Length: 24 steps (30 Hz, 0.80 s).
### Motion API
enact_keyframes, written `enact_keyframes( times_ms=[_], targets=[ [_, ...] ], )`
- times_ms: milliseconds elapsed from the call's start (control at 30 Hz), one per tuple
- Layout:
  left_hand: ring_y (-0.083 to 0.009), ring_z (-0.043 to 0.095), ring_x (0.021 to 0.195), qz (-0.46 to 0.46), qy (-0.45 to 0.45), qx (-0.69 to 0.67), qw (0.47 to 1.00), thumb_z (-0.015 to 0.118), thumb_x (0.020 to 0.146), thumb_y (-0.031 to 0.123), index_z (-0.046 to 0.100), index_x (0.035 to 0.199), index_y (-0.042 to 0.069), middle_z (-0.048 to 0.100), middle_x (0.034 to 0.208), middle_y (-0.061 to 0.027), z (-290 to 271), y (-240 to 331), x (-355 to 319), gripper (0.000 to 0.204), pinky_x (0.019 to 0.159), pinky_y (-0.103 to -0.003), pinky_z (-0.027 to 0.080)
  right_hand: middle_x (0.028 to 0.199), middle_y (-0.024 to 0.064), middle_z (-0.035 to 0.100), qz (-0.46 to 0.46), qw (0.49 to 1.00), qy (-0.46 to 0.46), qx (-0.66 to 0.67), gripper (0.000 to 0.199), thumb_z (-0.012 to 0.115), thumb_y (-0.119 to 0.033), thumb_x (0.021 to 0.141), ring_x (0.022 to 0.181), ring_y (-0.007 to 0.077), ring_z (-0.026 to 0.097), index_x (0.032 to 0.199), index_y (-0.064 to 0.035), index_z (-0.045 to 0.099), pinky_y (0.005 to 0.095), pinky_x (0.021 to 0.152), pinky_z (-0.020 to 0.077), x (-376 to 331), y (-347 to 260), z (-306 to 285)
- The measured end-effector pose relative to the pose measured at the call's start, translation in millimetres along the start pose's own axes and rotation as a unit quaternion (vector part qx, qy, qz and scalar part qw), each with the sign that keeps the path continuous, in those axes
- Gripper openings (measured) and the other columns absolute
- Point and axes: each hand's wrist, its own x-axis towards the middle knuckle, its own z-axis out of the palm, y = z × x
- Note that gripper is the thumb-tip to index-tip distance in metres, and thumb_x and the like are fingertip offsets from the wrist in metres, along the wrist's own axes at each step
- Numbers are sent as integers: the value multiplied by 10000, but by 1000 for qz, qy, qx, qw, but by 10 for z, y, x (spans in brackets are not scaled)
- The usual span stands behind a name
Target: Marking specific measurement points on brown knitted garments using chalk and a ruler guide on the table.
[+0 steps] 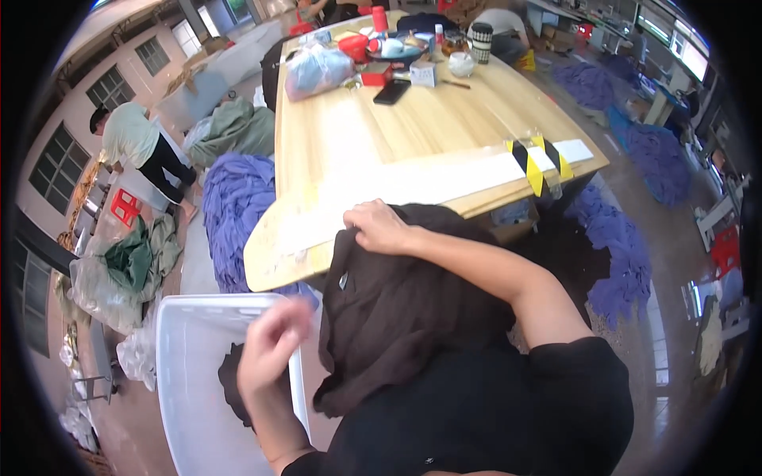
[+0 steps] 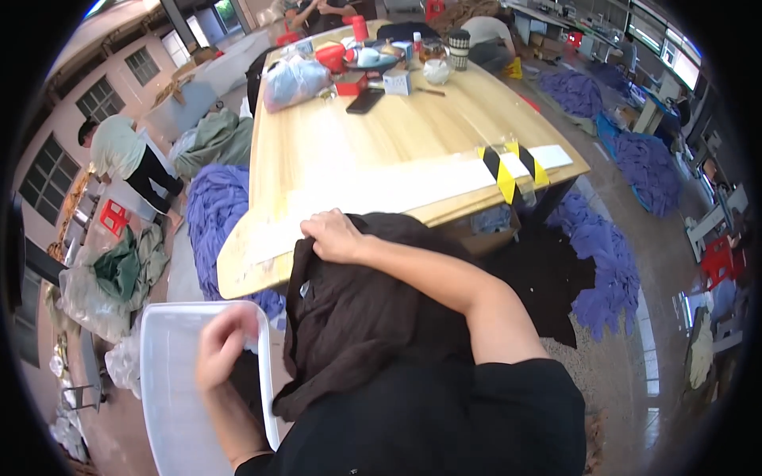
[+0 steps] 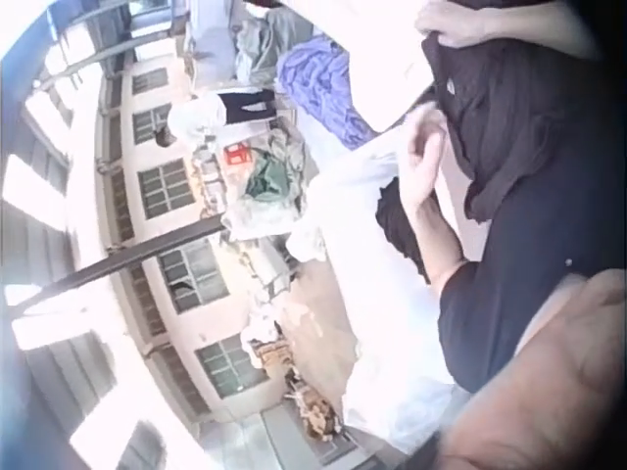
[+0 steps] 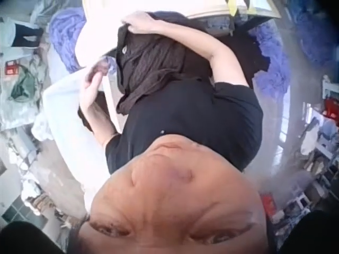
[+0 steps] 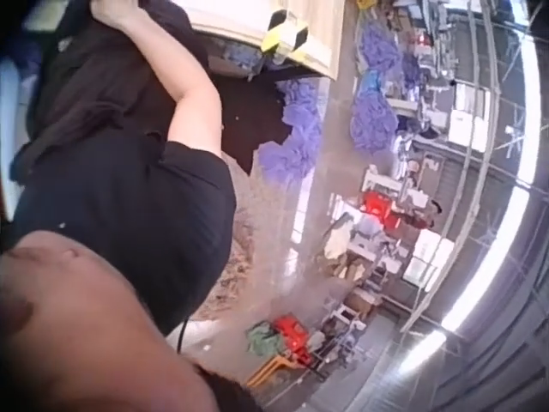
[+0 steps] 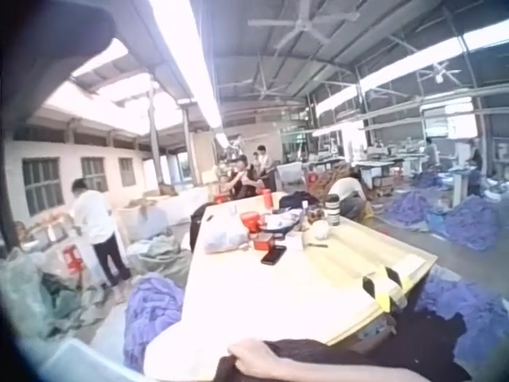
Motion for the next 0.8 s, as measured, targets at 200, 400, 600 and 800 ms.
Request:
enact_keyframes(
  times_ms=[200,400,600,800],
  targets=[
    [-151,558,919,53,81,1,995,648,781,46,497,1175,-33,583,1049,-112,583,-434,776,429,800,-264,448,771,124,525,-64,987,100,105,190,569,16,632,758,300,543,813,-30,534,352,654,452,-139,-905,-789],
    [-89,532,903,28,135,-161,977,525,868,24,593,1003,-19,597,953,-28,580,-217,888,157,820,-216,405,799,14,517,174,955,47,237,169,596,55,742,740,73,520,871,-23,518,221,651,434,-675,-341,-1081],
    [-216,620,824,113,278,-340,891,504,911,218,546,984,3,621,927,-128,-158,5,573,231,774,-348,504,825,-15,523,290,910,241,171,236,527,81,694,805,56,506,888,-52,542,197,731,409,-1226,35,-2283],
    [-200,573,981,-63,287,-376,879,529,892,128,491,1166,1,577,1098,-101,-196,-490,677,304,878,-334,451,906,1,507,296,937,155,104,211,614,30,740,811,72,500,927,-33,538,202,761,411,-1312,17,-2995]
  ],
)
